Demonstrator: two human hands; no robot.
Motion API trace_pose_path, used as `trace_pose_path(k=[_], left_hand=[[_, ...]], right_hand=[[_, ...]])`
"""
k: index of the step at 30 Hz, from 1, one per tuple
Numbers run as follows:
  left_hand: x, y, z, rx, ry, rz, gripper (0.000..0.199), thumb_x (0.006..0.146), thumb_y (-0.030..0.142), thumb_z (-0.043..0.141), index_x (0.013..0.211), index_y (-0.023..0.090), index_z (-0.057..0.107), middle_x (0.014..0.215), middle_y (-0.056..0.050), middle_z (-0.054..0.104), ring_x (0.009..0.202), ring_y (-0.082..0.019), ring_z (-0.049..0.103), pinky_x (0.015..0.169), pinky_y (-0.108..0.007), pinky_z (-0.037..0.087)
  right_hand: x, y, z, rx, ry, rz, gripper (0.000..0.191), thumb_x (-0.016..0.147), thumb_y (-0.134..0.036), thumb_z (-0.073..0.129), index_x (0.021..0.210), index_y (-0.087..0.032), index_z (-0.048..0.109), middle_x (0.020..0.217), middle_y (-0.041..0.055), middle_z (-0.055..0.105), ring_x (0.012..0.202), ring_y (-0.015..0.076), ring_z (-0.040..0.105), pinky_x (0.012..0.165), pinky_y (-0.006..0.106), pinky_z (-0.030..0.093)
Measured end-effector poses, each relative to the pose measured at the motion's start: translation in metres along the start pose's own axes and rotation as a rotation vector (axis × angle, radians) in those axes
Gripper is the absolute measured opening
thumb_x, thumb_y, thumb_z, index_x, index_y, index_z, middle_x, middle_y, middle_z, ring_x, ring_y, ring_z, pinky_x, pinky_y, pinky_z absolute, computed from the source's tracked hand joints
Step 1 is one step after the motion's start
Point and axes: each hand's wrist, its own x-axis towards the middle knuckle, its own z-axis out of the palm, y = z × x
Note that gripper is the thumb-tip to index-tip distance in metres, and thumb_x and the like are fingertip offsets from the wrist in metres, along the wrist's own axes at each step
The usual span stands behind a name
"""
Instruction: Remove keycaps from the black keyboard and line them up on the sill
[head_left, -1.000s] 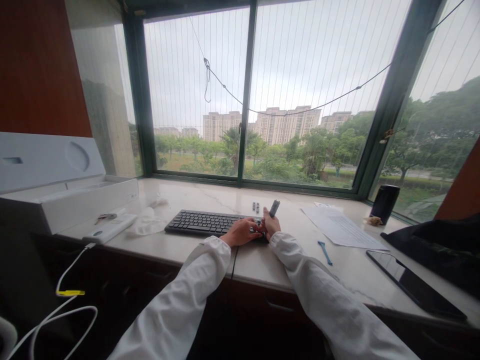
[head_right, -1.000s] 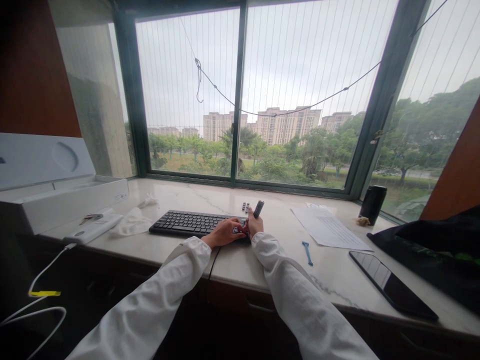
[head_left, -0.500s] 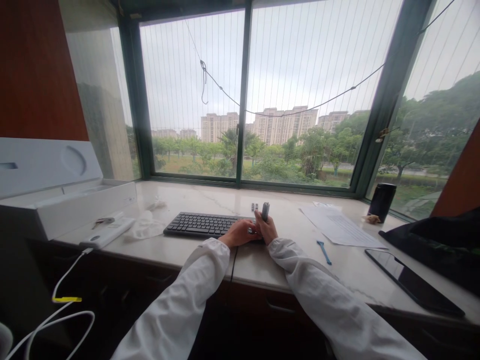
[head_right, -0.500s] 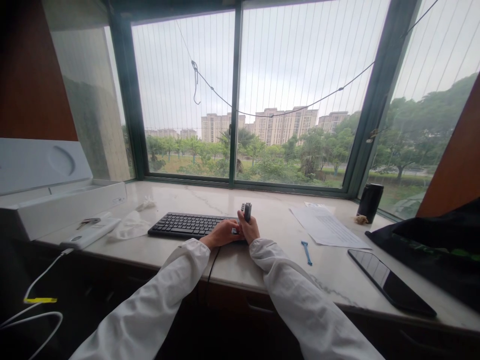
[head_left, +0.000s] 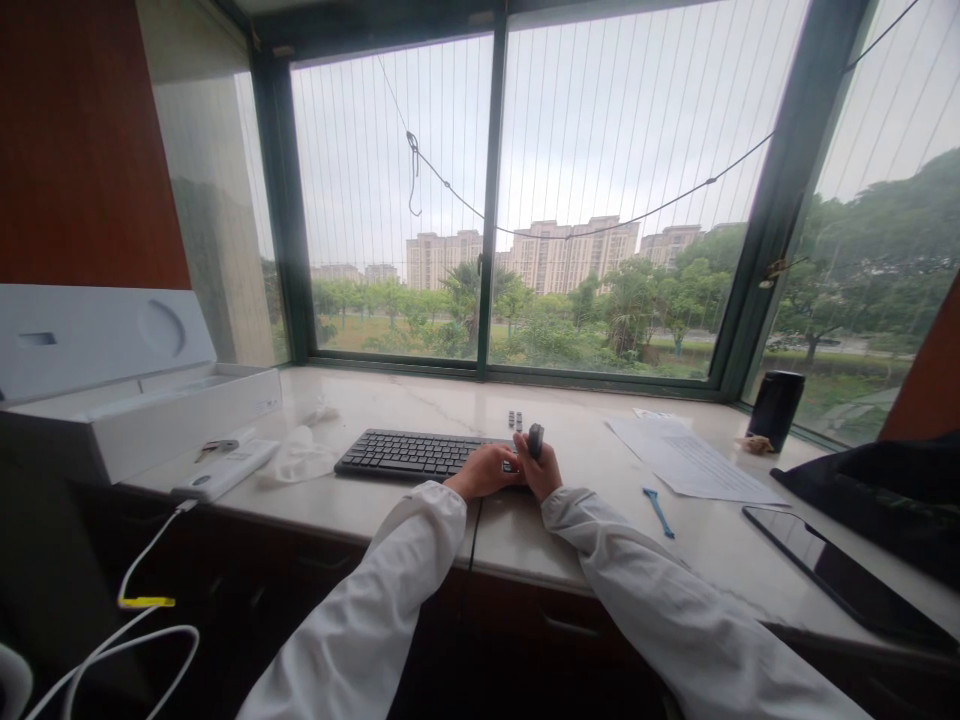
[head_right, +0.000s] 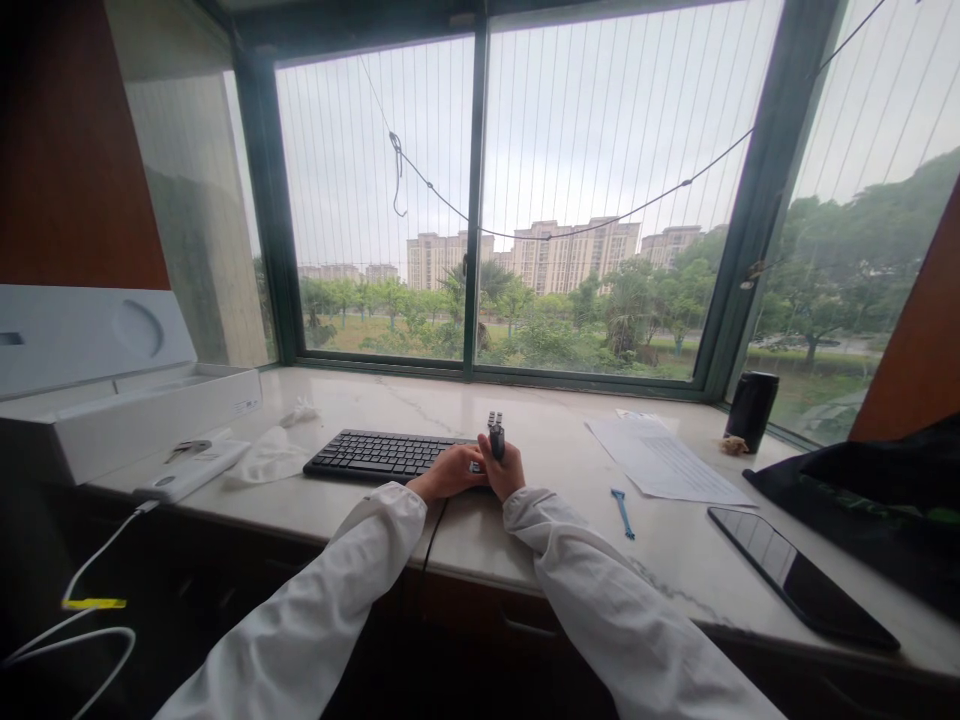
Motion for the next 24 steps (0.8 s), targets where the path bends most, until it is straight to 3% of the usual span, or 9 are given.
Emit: trace_pose_path(k=[4, 15, 24], left_hand=[[-0.0001, -0.0006, 0.0011, 0.044, 0.052, 0.030, 0.027, 0.075, 0.045, 0.064, 0.084, 0.021, 0.074, 0.094, -0.004, 0.069, 0.085, -0.020, 0.062, 0.077, -0.028, 0.045], [0.0007, -0.0046, 0.0039, 0.124, 0.047, 0.027, 0.027, 0.076, 0.048, 0.062, 0.085, 0.026, 0.073, 0.096, 0.000, 0.069, 0.082, -0.017, 0.062, 0.072, -0.026, 0.043], [-0.0005, -0.0010, 0.0039, 0.132, 0.078, 0.012, 0.027, 0.074, 0.047, 0.064, 0.085, 0.024, 0.074, 0.091, 0.000, 0.069, 0.079, -0.016, 0.062, 0.073, -0.025, 0.043]], right_hand=[[-0.0008, 0.0005, -0.0009, -0.029, 0.004, -0.011, 0.040, 0.071, -0.045, 0.068, 0.049, -0.018, 0.047, 0.045, -0.0044, 0.042, 0.048, 0.0086, 0.037, 0.046, 0.020, 0.032], [-0.0029, 0.0013, -0.0014, -0.148, 0.011, -0.102, 0.040, 0.076, -0.045, 0.063, 0.051, -0.018, 0.045, 0.048, -0.0049, 0.039, 0.050, 0.0079, 0.034, 0.047, 0.020, 0.030], [-0.0002, 0.0046, 0.0027, -0.189, 0.033, -0.148, 0.045, 0.079, -0.053, 0.056, 0.053, -0.019, 0.041, 0.047, -0.0053, 0.036, 0.047, 0.0074, 0.034, 0.044, 0.020, 0.031]])
